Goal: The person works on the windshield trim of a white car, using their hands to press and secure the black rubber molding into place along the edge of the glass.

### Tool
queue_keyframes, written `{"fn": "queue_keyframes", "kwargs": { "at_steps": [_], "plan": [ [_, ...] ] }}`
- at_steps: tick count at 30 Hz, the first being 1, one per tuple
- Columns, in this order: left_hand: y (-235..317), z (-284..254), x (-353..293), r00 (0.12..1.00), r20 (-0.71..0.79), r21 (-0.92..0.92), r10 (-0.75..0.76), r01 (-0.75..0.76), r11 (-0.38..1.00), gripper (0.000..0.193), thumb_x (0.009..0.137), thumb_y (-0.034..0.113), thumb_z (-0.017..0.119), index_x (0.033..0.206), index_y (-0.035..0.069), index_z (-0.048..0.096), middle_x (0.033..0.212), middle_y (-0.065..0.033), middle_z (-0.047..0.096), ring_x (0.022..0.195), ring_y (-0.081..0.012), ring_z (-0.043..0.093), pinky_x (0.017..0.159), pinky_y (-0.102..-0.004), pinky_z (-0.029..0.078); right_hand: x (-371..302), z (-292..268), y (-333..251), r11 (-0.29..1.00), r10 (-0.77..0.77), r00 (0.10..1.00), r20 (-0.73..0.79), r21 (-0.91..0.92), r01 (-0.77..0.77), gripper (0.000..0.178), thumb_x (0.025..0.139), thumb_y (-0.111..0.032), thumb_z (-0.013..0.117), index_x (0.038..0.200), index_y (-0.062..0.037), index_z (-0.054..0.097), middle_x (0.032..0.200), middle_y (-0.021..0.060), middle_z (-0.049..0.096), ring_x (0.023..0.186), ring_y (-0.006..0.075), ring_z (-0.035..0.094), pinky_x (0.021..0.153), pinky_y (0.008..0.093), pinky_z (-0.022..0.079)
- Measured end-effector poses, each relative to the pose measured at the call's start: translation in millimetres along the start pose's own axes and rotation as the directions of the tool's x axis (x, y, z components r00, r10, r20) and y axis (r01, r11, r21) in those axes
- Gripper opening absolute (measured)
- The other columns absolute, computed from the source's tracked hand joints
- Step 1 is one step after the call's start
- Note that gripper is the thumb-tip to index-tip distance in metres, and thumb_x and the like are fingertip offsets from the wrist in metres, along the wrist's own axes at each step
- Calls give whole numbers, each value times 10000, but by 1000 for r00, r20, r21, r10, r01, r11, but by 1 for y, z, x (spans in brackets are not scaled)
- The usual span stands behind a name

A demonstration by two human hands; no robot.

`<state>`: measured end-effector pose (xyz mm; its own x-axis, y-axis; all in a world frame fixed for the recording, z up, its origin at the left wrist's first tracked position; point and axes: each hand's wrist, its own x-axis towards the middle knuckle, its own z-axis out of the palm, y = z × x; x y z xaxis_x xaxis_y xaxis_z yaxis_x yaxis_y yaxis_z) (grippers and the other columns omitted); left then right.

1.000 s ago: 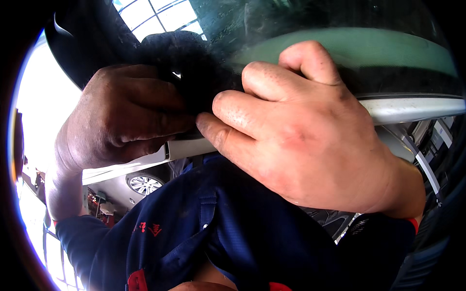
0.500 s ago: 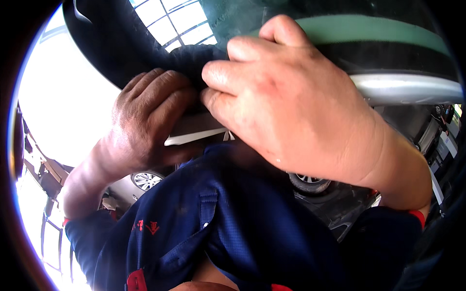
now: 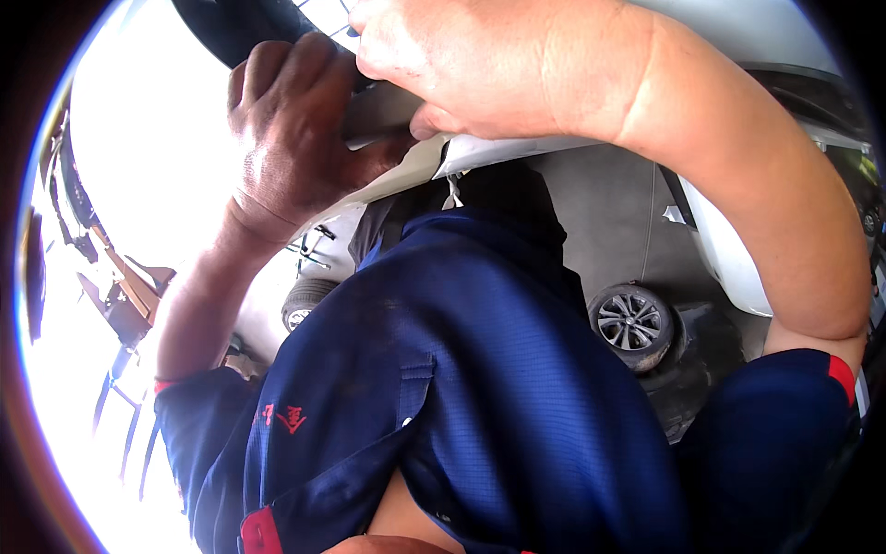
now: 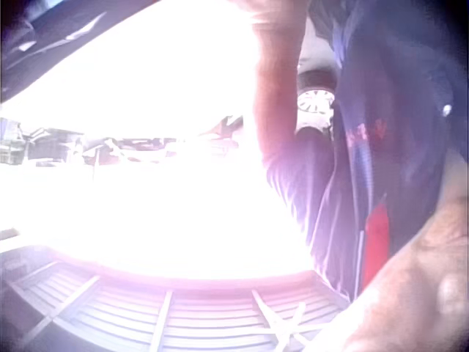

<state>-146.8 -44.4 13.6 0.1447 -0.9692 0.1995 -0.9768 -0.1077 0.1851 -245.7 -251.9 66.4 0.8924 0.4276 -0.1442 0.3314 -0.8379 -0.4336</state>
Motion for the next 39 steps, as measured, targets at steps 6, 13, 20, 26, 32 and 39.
{"fn": "queue_keyframes", "kwargs": {
  "at_steps": [6, 13, 20, 26, 32, 39],
  "plan": [
    [-3, 19, -3, 995, -79, -28, -66, 64, 998, 619, 669, 556, 932, 1006, 78, 726, 966, -71, 646, 931, -291, 628, 881, -430, 515, 1, 0, -6, 1000, 1, 1000, 0, 2, -1, 260, 859, -278, 814, 841, -40, 709, 979, 116, 687, 1006, 272, 687, 997, 432, 445],
    [-12, 19, 6, 997, -19, -154, 70, -72, 985, 472, 739, 510, 857, 908, 93, 714, 936, -84, 660, 838, -302, 638, 768, -458, 474, 2, 12, -3, 989, -23, 999, -42, -150, 16, 297, 836, -311, 831, 823, -38, 716, 925, 119, 707, 965, 294, 703, 965, 416, 473],
    [-17, 31, 4, 980, -160, -217, 118, -152, 964, 557, 695, 581, 863, 941, 98, 736, 944, -101, 666, 816, -290, 618, 754, -439, 452, 2, 19, 5, 995, -60, 994, -88, -91, 52, 327, 833, -349, 832, 830, -39, 728, 932, 127, 715, 964, 302, 703, 957, 421, 480],
    [-12, 24, -2, 990, -139, -136, 33, -52, 989, 641, 672, 637, 869, 950, 84, 701, 992, -56, 642, 948, -296, 630, 883, -440, 522, 2, 10, 4, 985, -90, 990, -106, -154, 74, 405, 804, -431, 839, 904, -92, 641, 914, 85, 624, 948, 271, 662, 902, 418, 443],
    [4, 18, -7, 988, -86, -86, -129, 122, 989, 684, 674, 652, 863, 1011, 93, 659, 1075, -80, 635, 1022, -308, 647, 878, -459, 541, -1, -1, -6, 971, 3, 991, -133, -237, -35, 457, 750, -442, 868, 894, -96, 606, 911, 65, 577, 944, 261, 612, 906, 422, 423],
    [-3, 22, 0, 987, -144, -152, -72, 50, 987, 531, 658, 513, 901, 923, 113, 672, 975, -35, 594, 962, -239, 650, 840, -401, 561, 4, -9, 0, 985, -74, 995, -61, -157, 64, 423, 727, -381, 883, 894, -108, 608, 934, 58, 582, 965, 253, 608, 918, 407, 426]
  ]
}}
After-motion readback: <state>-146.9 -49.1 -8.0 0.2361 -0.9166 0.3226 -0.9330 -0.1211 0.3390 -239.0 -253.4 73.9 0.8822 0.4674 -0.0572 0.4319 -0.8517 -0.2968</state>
